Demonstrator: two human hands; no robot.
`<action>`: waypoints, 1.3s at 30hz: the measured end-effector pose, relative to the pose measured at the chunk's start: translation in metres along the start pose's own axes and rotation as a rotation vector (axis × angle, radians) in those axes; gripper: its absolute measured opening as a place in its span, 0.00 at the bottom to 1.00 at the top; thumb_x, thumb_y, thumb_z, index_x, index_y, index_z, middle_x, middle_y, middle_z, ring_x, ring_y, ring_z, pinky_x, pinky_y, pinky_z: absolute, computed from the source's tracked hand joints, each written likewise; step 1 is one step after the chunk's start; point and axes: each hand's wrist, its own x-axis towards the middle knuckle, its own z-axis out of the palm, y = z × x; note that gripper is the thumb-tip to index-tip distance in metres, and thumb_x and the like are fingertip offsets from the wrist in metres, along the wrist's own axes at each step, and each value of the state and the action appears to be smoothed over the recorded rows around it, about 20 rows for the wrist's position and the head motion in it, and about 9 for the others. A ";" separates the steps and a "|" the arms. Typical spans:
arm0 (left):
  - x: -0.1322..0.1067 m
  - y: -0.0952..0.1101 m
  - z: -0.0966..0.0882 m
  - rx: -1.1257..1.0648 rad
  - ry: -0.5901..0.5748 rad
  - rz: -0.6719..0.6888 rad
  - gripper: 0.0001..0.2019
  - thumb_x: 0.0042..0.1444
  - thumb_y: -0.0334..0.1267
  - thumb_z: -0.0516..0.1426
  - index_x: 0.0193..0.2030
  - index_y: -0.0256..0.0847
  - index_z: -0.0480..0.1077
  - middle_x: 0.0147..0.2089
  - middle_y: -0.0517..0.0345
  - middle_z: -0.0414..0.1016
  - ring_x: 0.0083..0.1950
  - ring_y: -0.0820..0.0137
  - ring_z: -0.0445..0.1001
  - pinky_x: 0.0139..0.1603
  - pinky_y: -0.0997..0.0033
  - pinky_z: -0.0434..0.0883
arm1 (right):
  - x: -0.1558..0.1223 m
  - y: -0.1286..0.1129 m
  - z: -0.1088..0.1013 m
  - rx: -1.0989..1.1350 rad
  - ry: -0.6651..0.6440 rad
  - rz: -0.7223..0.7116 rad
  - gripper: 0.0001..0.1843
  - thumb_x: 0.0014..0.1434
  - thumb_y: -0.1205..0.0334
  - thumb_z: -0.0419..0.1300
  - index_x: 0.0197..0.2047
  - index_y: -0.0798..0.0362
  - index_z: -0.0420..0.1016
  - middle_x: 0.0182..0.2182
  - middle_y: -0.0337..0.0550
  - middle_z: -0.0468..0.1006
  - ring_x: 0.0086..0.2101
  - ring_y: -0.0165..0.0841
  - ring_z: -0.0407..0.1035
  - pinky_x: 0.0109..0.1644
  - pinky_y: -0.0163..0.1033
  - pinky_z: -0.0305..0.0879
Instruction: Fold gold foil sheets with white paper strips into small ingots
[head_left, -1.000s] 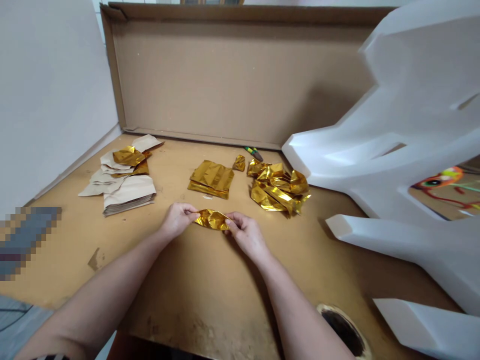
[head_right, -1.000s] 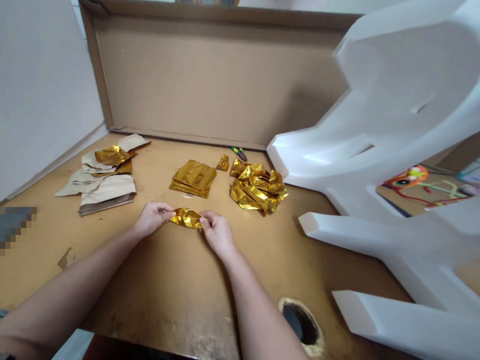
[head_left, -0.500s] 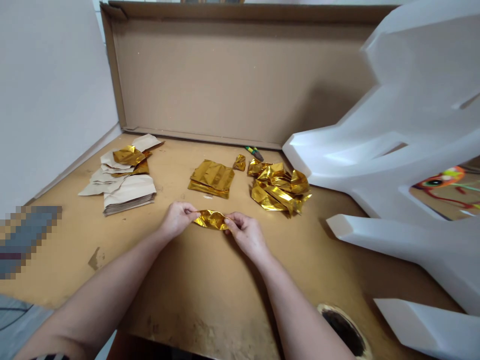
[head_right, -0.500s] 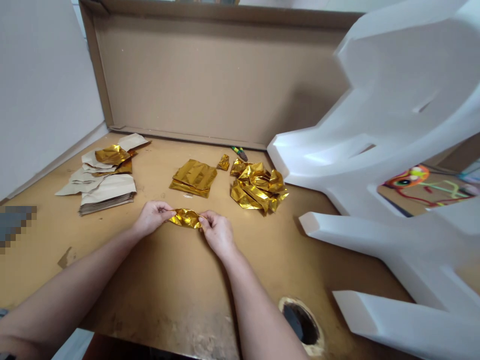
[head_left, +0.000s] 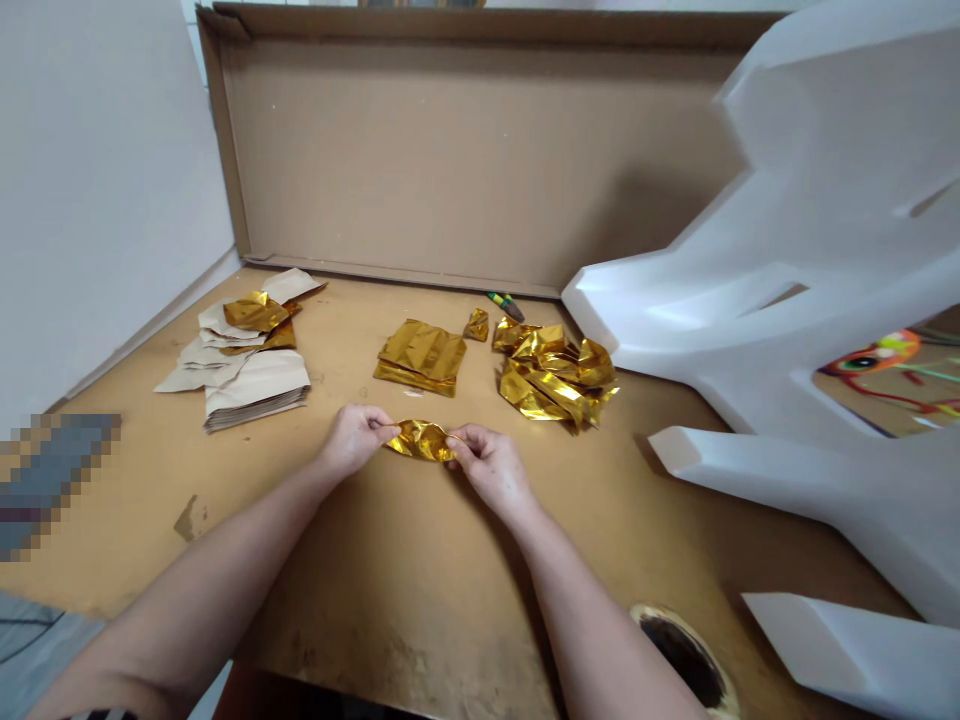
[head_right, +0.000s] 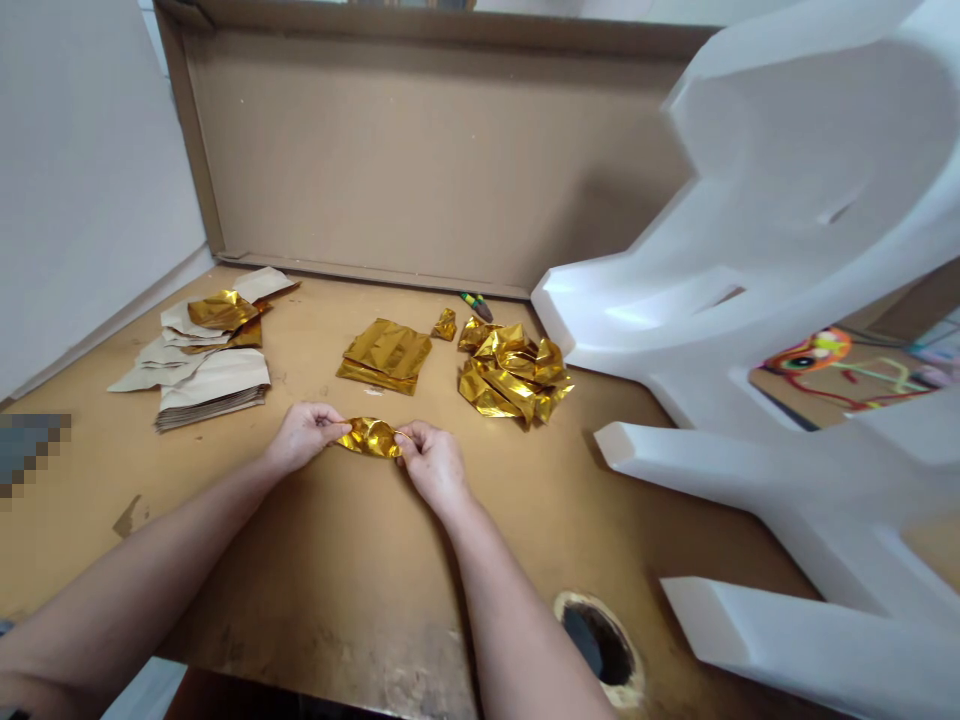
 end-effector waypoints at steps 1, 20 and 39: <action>0.000 0.000 0.000 -0.001 0.000 0.001 0.06 0.38 0.34 0.60 0.16 0.36 0.69 0.14 0.67 0.62 0.17 0.79 0.58 0.20 0.79 0.54 | 0.000 0.000 0.000 0.004 -0.003 0.001 0.09 0.48 0.57 0.54 0.23 0.50 0.70 0.14 0.35 0.70 0.17 0.30 0.64 0.25 0.34 0.60; 0.001 0.001 -0.002 -0.049 -0.006 -0.029 0.06 0.38 0.33 0.62 0.17 0.36 0.69 0.14 0.67 0.63 0.17 0.78 0.60 0.19 0.79 0.55 | 0.001 0.002 0.001 0.110 -0.012 0.066 0.10 0.46 0.54 0.56 0.21 0.51 0.68 0.13 0.35 0.69 0.16 0.28 0.61 0.23 0.33 0.58; 0.000 0.005 -0.007 -0.095 -0.031 0.008 0.20 0.49 0.55 0.56 0.24 0.37 0.69 0.17 0.62 0.67 0.22 0.75 0.66 0.26 0.76 0.63 | 0.007 0.000 -0.004 0.392 0.114 0.186 0.17 0.36 0.48 0.66 0.21 0.53 0.72 0.12 0.35 0.71 0.14 0.24 0.60 0.20 0.31 0.58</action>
